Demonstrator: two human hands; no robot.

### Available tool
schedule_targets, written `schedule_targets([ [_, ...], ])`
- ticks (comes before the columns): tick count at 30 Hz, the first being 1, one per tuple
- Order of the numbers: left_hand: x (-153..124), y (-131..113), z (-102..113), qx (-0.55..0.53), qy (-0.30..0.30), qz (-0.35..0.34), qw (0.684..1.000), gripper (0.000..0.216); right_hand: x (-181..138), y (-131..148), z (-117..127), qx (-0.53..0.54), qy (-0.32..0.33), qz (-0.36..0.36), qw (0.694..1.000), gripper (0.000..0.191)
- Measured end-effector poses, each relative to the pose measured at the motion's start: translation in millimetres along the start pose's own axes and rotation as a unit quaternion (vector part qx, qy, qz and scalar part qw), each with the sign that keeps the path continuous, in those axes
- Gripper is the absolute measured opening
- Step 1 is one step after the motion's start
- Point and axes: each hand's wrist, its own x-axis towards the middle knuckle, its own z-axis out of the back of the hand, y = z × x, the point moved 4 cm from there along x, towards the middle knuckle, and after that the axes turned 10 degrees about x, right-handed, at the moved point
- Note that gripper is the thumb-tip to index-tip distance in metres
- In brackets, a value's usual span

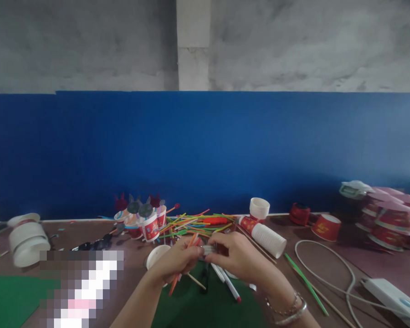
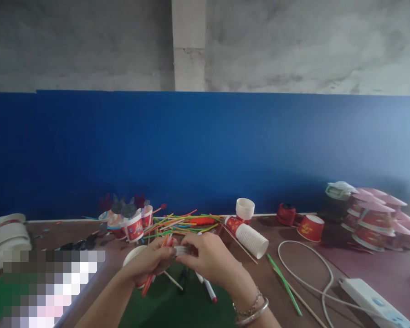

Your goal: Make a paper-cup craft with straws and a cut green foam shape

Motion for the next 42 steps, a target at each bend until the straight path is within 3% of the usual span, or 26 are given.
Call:
schedule_targets([
  [8, -4.5, -0.3, 0.8, -0.031, -0.011, -0.002, 0.999, 0.025, -1.8, 0.1, 6.1, 0.108, 0.026, -0.014, 0.994, 0.015],
  [21, -2.7, -1.3, -3.4, 0.017, 0.008, 0.022, 1.0, 0.022, -2.9, 2.2, 2.3, 0.01, 0.009, 0.006, 1.0, 0.012],
  [28, -4.5, -3.6, -2.1, -0.001, 0.009, -0.014, 1.0, 0.015, -3.4, 3.2, 2.3, 0.052, 0.006, 0.006, 0.999, 0.015],
  [42, 0.3, -0.5, -10.6, -0.03, 0.0, 0.029, 0.999, 0.014, -1.6, -0.8, -1.4, 0.021, 0.007, -0.002, 1.0, 0.011],
])
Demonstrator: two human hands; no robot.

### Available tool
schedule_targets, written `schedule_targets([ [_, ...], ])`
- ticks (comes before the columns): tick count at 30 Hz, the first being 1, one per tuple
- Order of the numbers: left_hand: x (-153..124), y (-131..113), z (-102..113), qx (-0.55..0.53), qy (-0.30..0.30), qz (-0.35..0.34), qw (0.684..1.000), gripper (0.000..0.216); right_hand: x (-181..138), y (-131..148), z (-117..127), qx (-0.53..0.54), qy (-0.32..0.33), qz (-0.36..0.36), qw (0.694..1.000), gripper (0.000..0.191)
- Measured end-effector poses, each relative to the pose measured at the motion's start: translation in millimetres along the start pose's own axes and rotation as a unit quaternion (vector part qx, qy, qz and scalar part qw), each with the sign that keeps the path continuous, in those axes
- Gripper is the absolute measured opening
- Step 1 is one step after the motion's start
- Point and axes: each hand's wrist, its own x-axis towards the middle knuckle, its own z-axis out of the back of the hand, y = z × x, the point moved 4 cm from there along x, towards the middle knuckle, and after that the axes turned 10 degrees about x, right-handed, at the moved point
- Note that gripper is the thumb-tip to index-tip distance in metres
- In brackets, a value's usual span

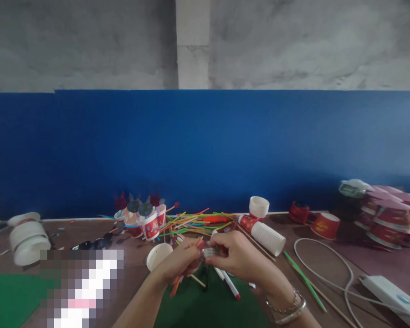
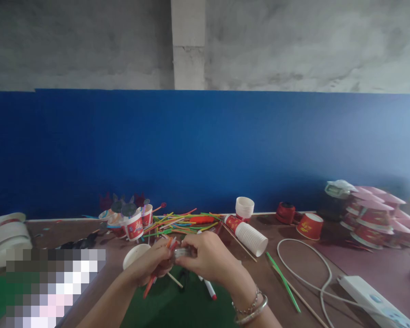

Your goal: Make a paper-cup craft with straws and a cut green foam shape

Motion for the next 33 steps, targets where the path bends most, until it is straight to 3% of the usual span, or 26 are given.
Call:
schedule_targets([
  [5, 6.8, 7.8, -2.2, -0.029, -0.061, 0.007, 0.998, 0.012, 1.1, -1.3, 2.1, 0.005, -0.014, -0.001, 1.0, 0.014],
  [12, 0.8, 3.1, -5.5, -0.088, 0.038, -0.014, 0.995, 0.018, 0.7, -0.9, 6.4, 0.039, 0.01, 0.0, 0.999, 0.014],
  [18, 0.7, 1.2, -4.8, -0.069, 0.012, -0.015, 0.997, 0.023, -0.6, -0.7, 5.3, 0.04, 0.005, 0.005, 0.999, 0.013],
  [26, 2.5, 1.9, -3.9, -0.049, 0.014, -0.019, 0.999, 0.013, -1.9, 1.7, 5.6, 0.046, 0.007, 0.004, 0.999, 0.011],
  [33, 3.2, 2.0, -2.1, -0.038, -0.012, -0.009, 0.999, 0.014, -1.6, 5.4, 3.0, -0.008, -0.008, 0.02, 1.0, 0.009],
])
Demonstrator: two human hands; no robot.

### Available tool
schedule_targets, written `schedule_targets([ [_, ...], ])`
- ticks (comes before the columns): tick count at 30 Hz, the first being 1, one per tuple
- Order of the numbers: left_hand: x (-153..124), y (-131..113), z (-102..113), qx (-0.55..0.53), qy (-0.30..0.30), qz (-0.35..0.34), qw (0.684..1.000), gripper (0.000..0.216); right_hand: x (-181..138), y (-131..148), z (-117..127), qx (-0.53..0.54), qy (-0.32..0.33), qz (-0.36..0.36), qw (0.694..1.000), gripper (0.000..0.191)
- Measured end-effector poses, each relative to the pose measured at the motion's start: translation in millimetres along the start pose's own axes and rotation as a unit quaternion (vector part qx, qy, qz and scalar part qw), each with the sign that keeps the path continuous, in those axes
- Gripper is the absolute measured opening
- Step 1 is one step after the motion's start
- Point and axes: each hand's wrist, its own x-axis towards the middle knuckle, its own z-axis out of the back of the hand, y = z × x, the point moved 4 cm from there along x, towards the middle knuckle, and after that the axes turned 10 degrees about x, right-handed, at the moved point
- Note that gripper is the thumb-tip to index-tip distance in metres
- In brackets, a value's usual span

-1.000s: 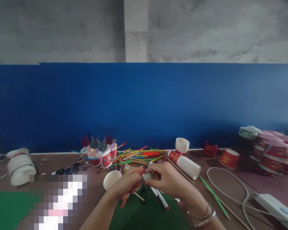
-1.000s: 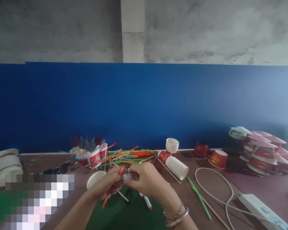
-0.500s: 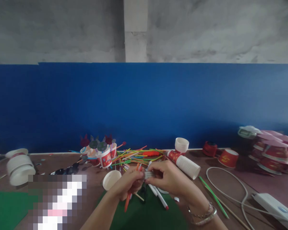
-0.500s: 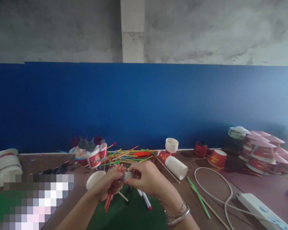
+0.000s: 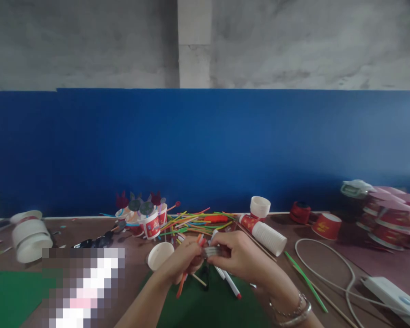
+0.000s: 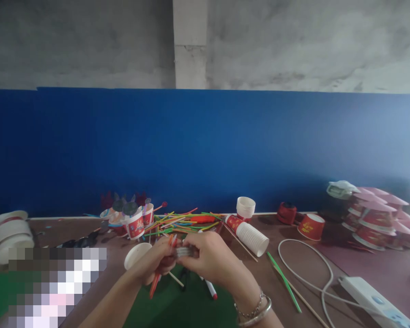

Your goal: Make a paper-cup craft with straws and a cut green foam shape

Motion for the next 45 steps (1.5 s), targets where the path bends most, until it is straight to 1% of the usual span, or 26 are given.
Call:
schedule_targets([
  [5, -0.1, -2.2, -1.1, 0.011, 0.004, 0.005, 1.0, 0.016, 0.9, 1.5, -1.7, -0.017, -0.002, 0.003, 1.0, 0.008],
  [7, 2.1, 0.4, -0.8, 0.012, -0.015, 0.011, 1.0, 0.014, 1.3, 1.3, -2.1, -0.014, -0.002, 0.003, 1.0, 0.009],
  [10, 5.5, 5.9, 1.2, 0.003, -0.06, 0.012, 0.998, 0.013, 2.1, -0.7, -0.9, 0.002, -0.007, -0.004, 1.0, 0.01],
  [11, 5.8, 6.9, 1.1, -0.006, -0.059, 0.008, 0.998, 0.013, 2.4, -1.6, -0.3, 0.01, -0.006, -0.008, 1.0, 0.01],
  [15, 1.4, 4.7, -2.5, -0.056, 0.016, -0.003, 0.998, 0.018, 2.8, -3.8, 1.8, 0.033, 0.005, -0.016, 0.999, 0.013],
  [17, -1.5, 1.8, -2.8, -0.054, 0.029, -0.003, 0.998, 0.019, 2.5, -3.4, 2.5, 0.035, 0.005, -0.013, 0.999, 0.013],
  [22, -0.3, 0.5, -3.5, -0.021, -0.007, 0.016, 1.0, 0.024, 2.3, -3.2, 1.6, 0.008, -0.005, -0.007, 1.0, 0.009],
  [28, 5.7, 5.3, -4.3, 0.002, -0.022, 0.029, 0.999, 0.023, 2.6, -2.8, -1.8, -0.028, -0.016, -0.005, 0.999, 0.009],
  [31, 7.7, 10.2, -2.6, -0.011, -0.049, 0.02, 0.999, 0.019, 2.8, -1.2, -2.0, -0.033, -0.02, -0.002, 0.999, 0.01],
  [33, 8.3, 12.9, -2.3, -0.029, -0.053, 0.018, 0.998, 0.019, 3.3, -2.2, -1.0, -0.027, -0.02, -0.007, 0.999, 0.011],
  [36, 6.8, 10.0, -3.1, -0.047, -0.031, 0.012, 0.998, 0.017, 4.2, -9.7, 2.0, -0.004, -0.017, -0.026, 1.0, 0.013],
  [38, 3.9, 2.8, -1.6, -0.025, -0.036, -0.011, 0.999, 0.015, 4.4, -17.8, 5.1, 0.022, -0.018, -0.039, 0.999, 0.016],
  [39, 2.1, -1.5, 0.1, -0.005, -0.049, -0.028, 0.998, 0.018, 4.3, -22.3, 6.2, 0.041, -0.012, -0.046, 0.998, 0.018],
  [43, -5.2, -13.4, 7.0, 0.087, -0.099, -0.08, 0.988, 0.024, 2.9, -36.6, 6.2, 0.15, 0.058, -0.083, 0.984, 0.023],
  [45, -7.2, -14.8, 8.1, 0.134, -0.093, -0.09, 0.982, 0.019, 2.0, -39.6, 4.7, 0.199, 0.092, -0.095, 0.971, 0.024],
])
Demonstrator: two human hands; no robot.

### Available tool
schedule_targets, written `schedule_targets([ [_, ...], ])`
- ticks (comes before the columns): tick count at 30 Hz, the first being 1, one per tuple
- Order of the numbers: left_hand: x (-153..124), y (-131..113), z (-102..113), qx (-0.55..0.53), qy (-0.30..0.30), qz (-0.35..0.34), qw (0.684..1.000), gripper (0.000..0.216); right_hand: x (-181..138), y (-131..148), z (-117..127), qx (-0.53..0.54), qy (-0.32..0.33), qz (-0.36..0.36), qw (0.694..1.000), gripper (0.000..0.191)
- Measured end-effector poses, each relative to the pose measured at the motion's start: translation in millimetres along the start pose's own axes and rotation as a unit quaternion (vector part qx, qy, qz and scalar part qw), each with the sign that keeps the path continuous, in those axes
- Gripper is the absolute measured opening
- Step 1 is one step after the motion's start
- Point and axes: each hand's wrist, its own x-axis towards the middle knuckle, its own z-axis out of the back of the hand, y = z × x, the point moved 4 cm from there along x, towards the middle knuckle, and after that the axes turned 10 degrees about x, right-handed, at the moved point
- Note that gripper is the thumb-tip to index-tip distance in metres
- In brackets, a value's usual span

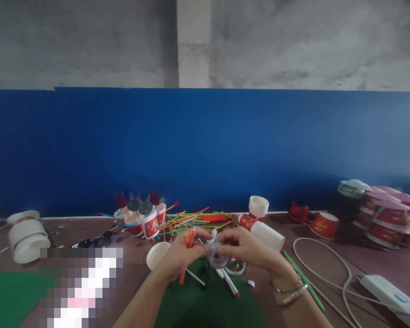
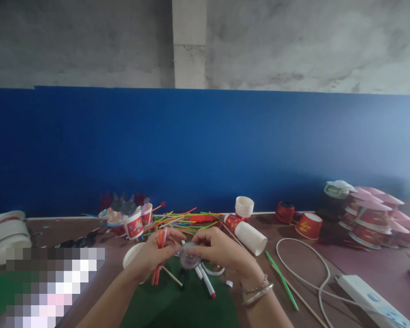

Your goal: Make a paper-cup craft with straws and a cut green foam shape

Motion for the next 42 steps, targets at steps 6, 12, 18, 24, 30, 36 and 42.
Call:
schedule_targets([
  [6, -3.7, -3.5, -1.7, 0.049, 0.067, -0.028, 0.996, 0.013, -1.1, -4.1, -6.8, 0.085, 0.075, -0.032, 0.993, 0.024],
  [12, -14.0, -18.7, -6.2, 0.092, 0.147, -0.024, 0.984, 0.016, -1.1, -3.0, -12.2, 0.116, 0.137, -0.025, 0.983, 0.03],
  [18, -15.6, -26.7, -6.7, 0.08, 0.107, -0.056, 0.99, 0.034, 2.0, -15.1, -13.9, 0.17, 0.12, -0.047, 0.977, 0.042],
  [24, 1.0, -2.7, 2.9, -0.046, -0.042, -0.01, 0.998, 0.038, 15.0, -9.6, -16.6, 0.129, -0.004, -0.018, 0.991, 0.049],
  [30, 8.4, 4.6, 8.0, -0.134, -0.143, 0.028, 0.98, 0.042, 17.2, 7.3, -16.9, 0.051, -0.251, 0.103, 0.961, 0.025],
  [36, 6.7, 4.2, 2.2, -0.175, -0.162, 0.049, 0.97, 0.044, 15.9, 13.2, -40.8, 0.003, -0.208, 0.098, 0.973, 0.05],
  [42, 6.8, 5.4, -0.2, -0.135, -0.147, 0.056, 0.978, 0.042, 20.7, 6.9, -39.2, -0.037, -0.176, 0.074, 0.981, 0.042],
])
